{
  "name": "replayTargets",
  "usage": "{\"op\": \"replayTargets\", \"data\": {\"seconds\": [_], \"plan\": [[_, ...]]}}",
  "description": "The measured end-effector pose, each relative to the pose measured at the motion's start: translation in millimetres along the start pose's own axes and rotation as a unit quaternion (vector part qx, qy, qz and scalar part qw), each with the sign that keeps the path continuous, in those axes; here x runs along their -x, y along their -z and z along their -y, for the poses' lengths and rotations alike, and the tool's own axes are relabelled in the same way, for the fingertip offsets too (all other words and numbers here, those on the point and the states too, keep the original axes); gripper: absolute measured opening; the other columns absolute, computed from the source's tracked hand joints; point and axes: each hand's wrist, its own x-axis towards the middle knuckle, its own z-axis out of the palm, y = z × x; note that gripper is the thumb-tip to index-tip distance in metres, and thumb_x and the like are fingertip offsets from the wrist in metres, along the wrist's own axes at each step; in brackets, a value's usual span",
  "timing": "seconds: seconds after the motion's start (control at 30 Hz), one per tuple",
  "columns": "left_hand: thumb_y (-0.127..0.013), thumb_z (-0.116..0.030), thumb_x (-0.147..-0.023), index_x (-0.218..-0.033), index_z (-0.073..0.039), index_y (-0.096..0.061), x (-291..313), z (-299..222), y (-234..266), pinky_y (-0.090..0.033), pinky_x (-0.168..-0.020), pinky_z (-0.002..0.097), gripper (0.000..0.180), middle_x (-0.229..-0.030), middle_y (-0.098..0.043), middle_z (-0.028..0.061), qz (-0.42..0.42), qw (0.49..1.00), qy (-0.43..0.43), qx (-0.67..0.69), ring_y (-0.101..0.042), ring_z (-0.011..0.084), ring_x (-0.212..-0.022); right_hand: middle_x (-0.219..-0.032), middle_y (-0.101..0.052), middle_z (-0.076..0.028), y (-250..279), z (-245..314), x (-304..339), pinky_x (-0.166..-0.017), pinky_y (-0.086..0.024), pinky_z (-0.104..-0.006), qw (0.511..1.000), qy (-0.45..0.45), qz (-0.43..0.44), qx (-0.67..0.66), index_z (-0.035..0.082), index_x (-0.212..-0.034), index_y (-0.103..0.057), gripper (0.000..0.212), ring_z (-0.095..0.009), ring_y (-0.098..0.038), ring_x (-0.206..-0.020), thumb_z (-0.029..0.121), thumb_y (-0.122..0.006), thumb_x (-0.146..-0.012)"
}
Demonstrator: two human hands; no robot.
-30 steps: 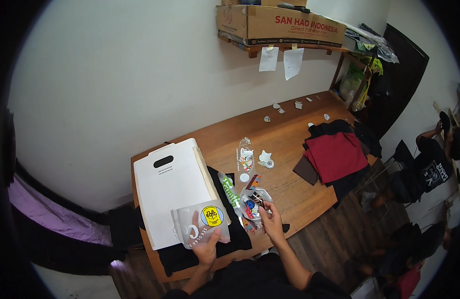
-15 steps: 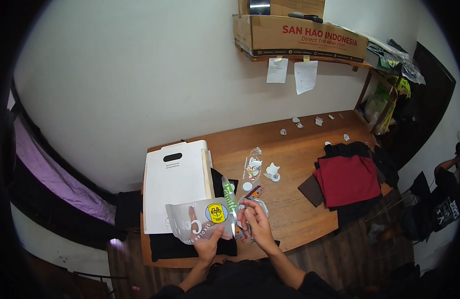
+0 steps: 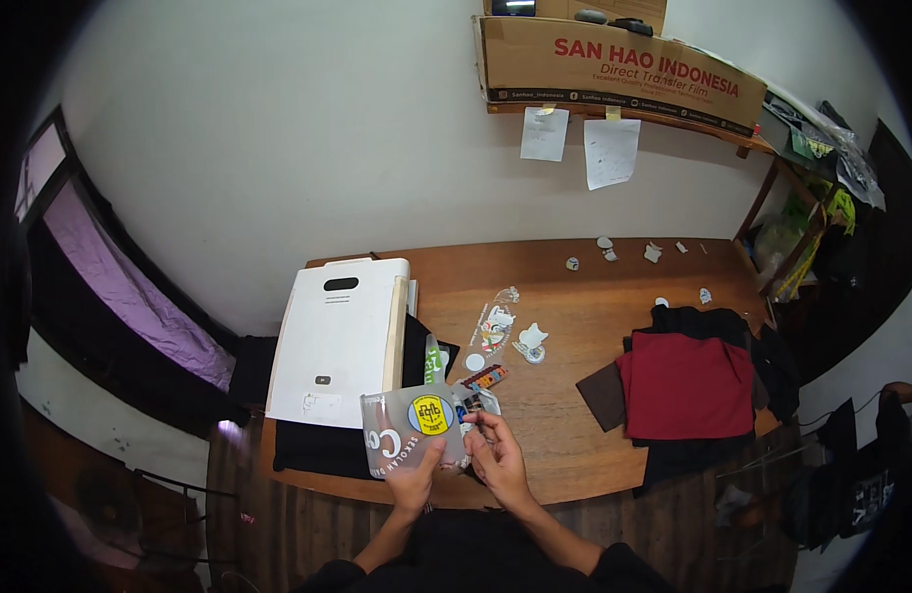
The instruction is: Manually removing excess vinyl pieces from a cut-out decal using a weeding tool.
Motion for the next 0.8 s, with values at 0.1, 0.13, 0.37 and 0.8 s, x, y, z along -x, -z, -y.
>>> {"op": "replayTargets", "data": {"seconds": [0.1,0.13,0.37,0.8], "plan": [[-0.059,0.009,-0.078,-0.138,-0.001,-0.002,4.0,-5.4,-8.1,-0.049,-0.053,0.0222,0.083,-0.08,-0.06,0.0097,0.015,1.0,-0.012,-0.011,-0.058,0.0126,-0.064,-0.079,-0.048,0.002,-3.5,4.5,1.1,-0.051,-0.032,-0.0136,0.998,0.045,0.001,0.053,0.002,-0.112,-0.045,0.025,0.0,-0.04,-0.059,0.012,-0.05,-0.09],[-0.06,0.008,-0.078,-0.138,-0.001,-0.002,3.6,-5.8,-10.4,-0.049,-0.055,0.0221,0.083,-0.08,-0.06,0.0096,0.005,1.0,0.009,-0.002,-0.058,0.0128,-0.064,-0.08,-0.049,0.002,-6.2,3.3,-2.7,-0.055,-0.033,-0.0139,0.996,0.047,-0.017,0.078,0.002,-0.108,-0.047,0.022,0.0,-0.042,-0.063,0.01,-0.053,-0.089],[-0.06,0.004,-0.08,-0.139,-0.005,0.004,2.5,6.9,2.8,-0.049,-0.069,0.0229,0.087,-0.094,-0.059,0.0131,0.041,0.997,-0.038,-0.05,-0.059,0.0155,-0.08,-0.081,-0.049,0.004,5.2,2.8,1.5,-0.063,-0.036,-0.0155,0.996,0.007,-0.021,0.09,0.002,-0.096,-0.052,0.012,-0.001,-0.043,-0.072,0.008,-0.057,-0.087],[-0.049,0.005,-0.085,-0.139,-0.017,0.008,-25.0,2.9,42.7,-0.055,-0.072,0.0367,0.082,-0.11,-0.053,0.0193,0.056,0.996,-0.002,0.062,-0.056,0.0231,-0.097,-0.081,-0.052,0.003,-4.0,1.3,-13.8,-0.065,-0.039,-0.0175,0.989,0.037,-0.066,0.126,0.002,-0.095,-0.053,0.011,-0.003,-0.047,-0.072,0.008,-0.056,-0.086]]}}
